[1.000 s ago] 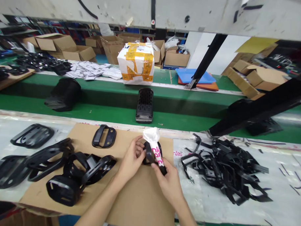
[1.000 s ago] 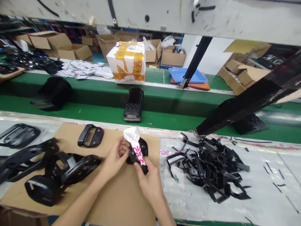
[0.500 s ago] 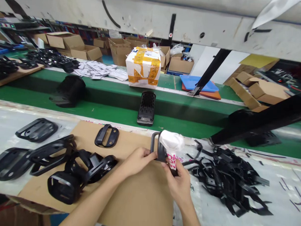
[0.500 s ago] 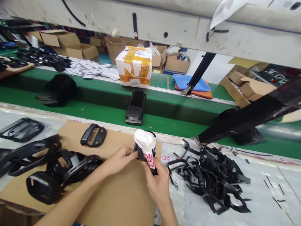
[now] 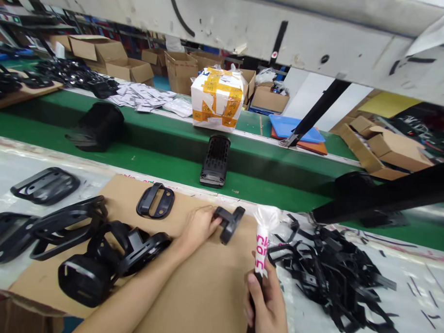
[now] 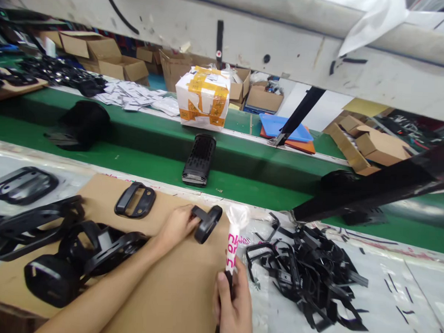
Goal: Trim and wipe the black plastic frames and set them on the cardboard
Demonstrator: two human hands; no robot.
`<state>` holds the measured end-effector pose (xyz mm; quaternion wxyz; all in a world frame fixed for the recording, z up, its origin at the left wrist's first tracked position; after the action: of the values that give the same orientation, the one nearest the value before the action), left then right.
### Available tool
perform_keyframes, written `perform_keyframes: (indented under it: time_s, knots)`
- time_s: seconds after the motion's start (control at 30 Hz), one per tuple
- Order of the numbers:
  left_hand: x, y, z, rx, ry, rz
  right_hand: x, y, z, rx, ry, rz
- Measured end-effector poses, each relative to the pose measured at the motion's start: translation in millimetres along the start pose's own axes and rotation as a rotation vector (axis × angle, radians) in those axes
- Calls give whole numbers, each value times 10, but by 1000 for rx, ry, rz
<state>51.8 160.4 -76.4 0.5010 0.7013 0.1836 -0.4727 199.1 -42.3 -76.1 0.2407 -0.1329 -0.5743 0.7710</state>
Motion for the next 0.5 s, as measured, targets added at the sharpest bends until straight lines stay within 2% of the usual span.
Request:
perform_keyframes:
  time_s: [0.07, 0.17, 0.3, 0.43, 0.5]
  knots:
    - [43, -19, 17, 119, 25, -60, -77, 159, 123, 212, 33, -154]
    - [93, -20, 48, 211, 43, -109, -181, 309, 220, 339, 16, -360]
    - [79, -15, 59, 192, 108, -115, -241, 259, 268, 380, -67, -509]
    - [51, -22, 66, 111, 153, -135, -198, 88, 295, 314, -83, -548]
    - [52, -26, 76, 93, 156, -128, -168, 71, 302, 329, -109, -531]
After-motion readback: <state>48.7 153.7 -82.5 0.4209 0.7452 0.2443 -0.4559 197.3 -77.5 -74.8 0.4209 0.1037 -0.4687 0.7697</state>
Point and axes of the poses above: each hand's wrist, its own z-axis away from the middle knuckle, its own x-axis out of the palm, y = z × x, the point moved 2 cm from there along -z, towards the middle knuckle, and after that the axes turned 3 degrees about -z, right-handed, at the moved point
